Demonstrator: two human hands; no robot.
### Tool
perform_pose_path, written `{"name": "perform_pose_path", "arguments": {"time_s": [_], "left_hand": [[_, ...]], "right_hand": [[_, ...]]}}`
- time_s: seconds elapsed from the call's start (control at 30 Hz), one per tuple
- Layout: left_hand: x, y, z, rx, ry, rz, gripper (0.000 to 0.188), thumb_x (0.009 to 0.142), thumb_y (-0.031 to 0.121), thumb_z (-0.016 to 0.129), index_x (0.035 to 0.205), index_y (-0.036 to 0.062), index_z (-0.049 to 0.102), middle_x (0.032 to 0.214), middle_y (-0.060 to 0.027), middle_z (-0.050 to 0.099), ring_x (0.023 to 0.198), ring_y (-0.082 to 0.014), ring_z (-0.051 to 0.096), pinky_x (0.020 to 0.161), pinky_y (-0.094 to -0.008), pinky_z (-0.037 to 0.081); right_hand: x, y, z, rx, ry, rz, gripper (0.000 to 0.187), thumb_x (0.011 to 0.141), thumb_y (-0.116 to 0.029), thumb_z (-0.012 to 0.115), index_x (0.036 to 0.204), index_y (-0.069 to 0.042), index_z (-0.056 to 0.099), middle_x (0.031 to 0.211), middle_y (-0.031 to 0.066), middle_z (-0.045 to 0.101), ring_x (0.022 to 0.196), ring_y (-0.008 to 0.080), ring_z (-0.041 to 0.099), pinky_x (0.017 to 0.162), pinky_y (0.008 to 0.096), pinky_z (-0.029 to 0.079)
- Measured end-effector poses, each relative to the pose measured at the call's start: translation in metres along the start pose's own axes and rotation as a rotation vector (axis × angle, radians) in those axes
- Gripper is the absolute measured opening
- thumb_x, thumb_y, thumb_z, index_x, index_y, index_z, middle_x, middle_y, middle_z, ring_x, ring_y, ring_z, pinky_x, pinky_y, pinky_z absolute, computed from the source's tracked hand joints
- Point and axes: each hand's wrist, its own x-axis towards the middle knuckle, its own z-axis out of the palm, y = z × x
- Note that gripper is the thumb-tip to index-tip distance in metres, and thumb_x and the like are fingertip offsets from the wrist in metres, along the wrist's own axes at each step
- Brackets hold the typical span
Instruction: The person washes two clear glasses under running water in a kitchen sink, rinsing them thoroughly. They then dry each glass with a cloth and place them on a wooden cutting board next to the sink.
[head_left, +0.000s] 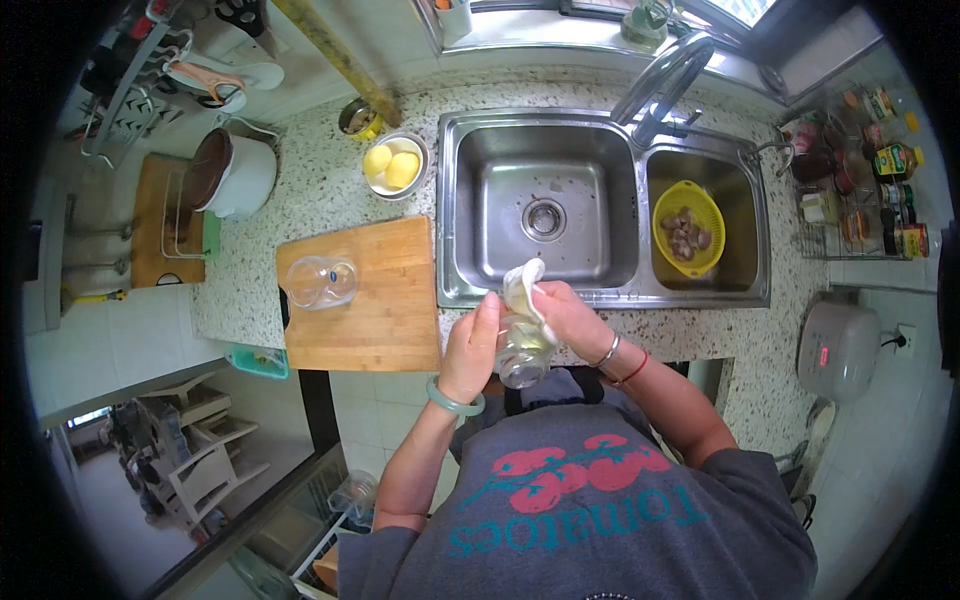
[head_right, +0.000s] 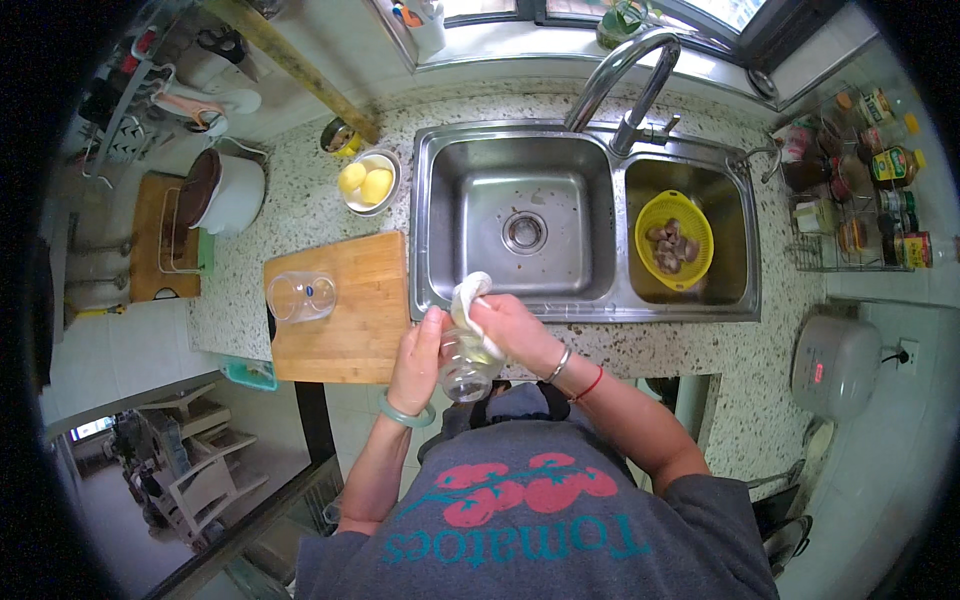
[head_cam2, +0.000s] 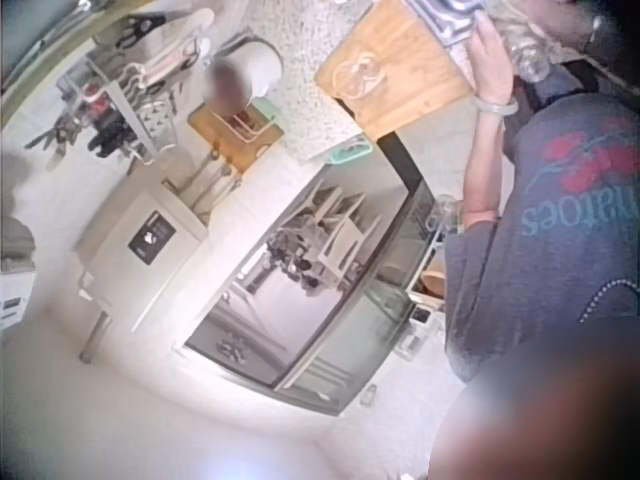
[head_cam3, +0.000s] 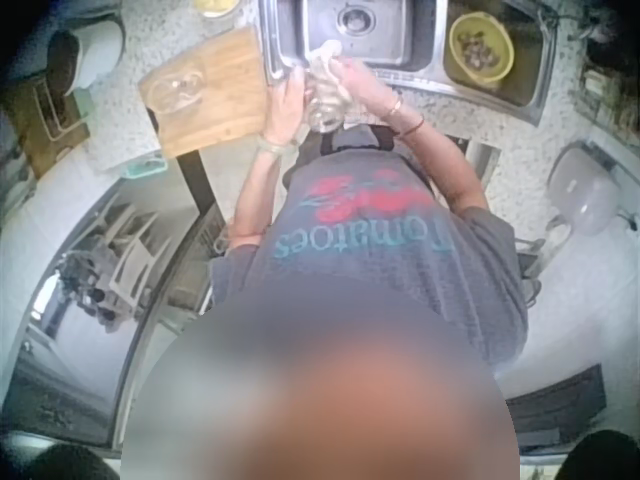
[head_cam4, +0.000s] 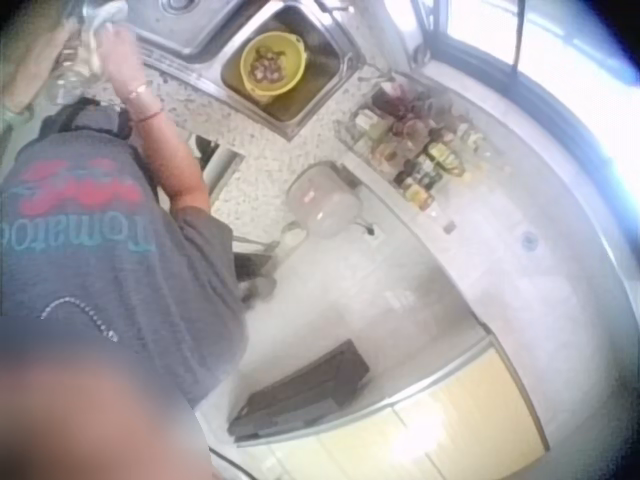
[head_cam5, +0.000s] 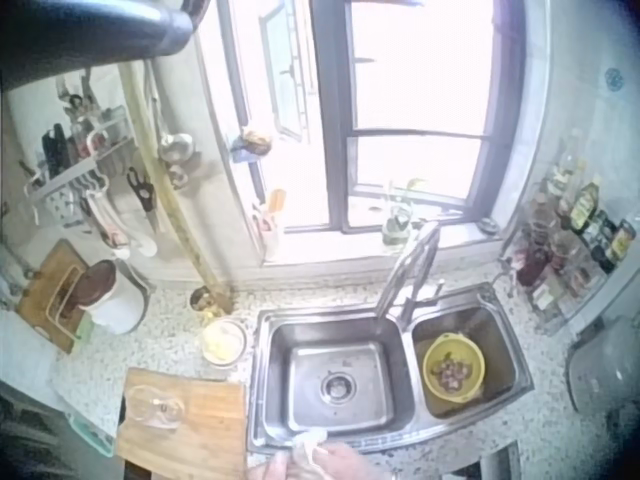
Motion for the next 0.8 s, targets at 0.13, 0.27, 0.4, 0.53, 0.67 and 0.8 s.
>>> {"name": "perform_pose_path", "arguments": {"time_s": [0.13,0.27,0.4,0.53,0.67,0.8], "left_hand": [[-0.002,-0.002,0.009,-0.489,0.010,-0.036,0.043,0.103,0.039,0.036,0.079,0.0071,0.050,0.066,0.0008,0.042,0.063,-0.0104,0.041,0.062,-0.0252,0.039],[-0.003,0.002,0.013,-0.877,-0.008,-0.051,0.042,0.102,0.042,0.040,0.072,0.0127,0.037,0.066,0.0025,0.034,0.063,-0.0101,0.035,0.063,-0.0259,0.032],[0.003,0.006,0.013,-1.027,0.148,-0.004,0.042,0.102,0.042,0.038,0.072,0.0130,0.038,0.065,0.0024,0.034,0.063,-0.0106,0.035,0.062,-0.0264,0.032],[0.003,0.010,0.025,-0.777,0.238,0.074,0.044,0.104,0.042,0.034,0.072,0.0123,0.040,0.067,0.0027,0.037,0.062,-0.0085,0.035,0.058,-0.0245,0.031],[-0.003,0.006,0.043,-0.442,0.462,0.198,0.041,0.105,0.035,0.031,0.074,0.0098,0.041,0.069,0.0024,0.039,0.063,-0.0067,0.035,0.056,-0.0238,0.030],[0.000,-0.003,0.036,-0.272,0.396,0.298,0.037,0.105,0.029,0.032,0.076,0.0074,0.041,0.070,0.0022,0.039,0.064,-0.0074,0.035,0.057,-0.0249,0.033]], "right_hand": [[-0.003,0.004,-0.023,0.193,0.050,0.004,0.029,0.098,-0.029,0.051,0.105,-0.003,0.062,0.098,0.0006,0.064,0.084,0.0080,0.060,0.071,0.0248,0.049],[-0.019,-0.009,-0.034,0.368,0.174,-0.106,0.025,0.097,-0.022,0.053,0.110,-0.002,0.060,0.101,0.0034,0.065,0.088,0.0115,0.063,0.075,0.0263,0.052],[-0.041,-0.032,-0.021,0.160,0.217,-0.294,0.035,0.090,-0.016,0.061,0.121,0.000,0.056,0.113,0.0070,0.062,0.102,0.0174,0.061,0.085,0.0308,0.051],[-0.038,-0.063,0.017,-0.839,0.210,-0.859,0.065,0.073,-0.010,0.076,0.132,-0.004,0.048,0.127,0.0165,0.051,0.111,0.0313,0.056,0.094,0.0375,0.046],[-0.020,-0.036,0.022,-0.872,0.331,-0.946,0.050,0.075,-0.015,0.073,0.119,-0.006,0.049,0.111,0.0173,0.055,0.091,0.0362,0.061,0.074,0.0423,0.051],[-0.022,-0.021,0.025,-0.792,0.312,-0.723,0.045,0.079,-0.020,0.072,0.111,-0.004,0.045,0.095,0.0195,0.059,0.078,0.0406,0.062,0.063,0.0462,0.050]]}}
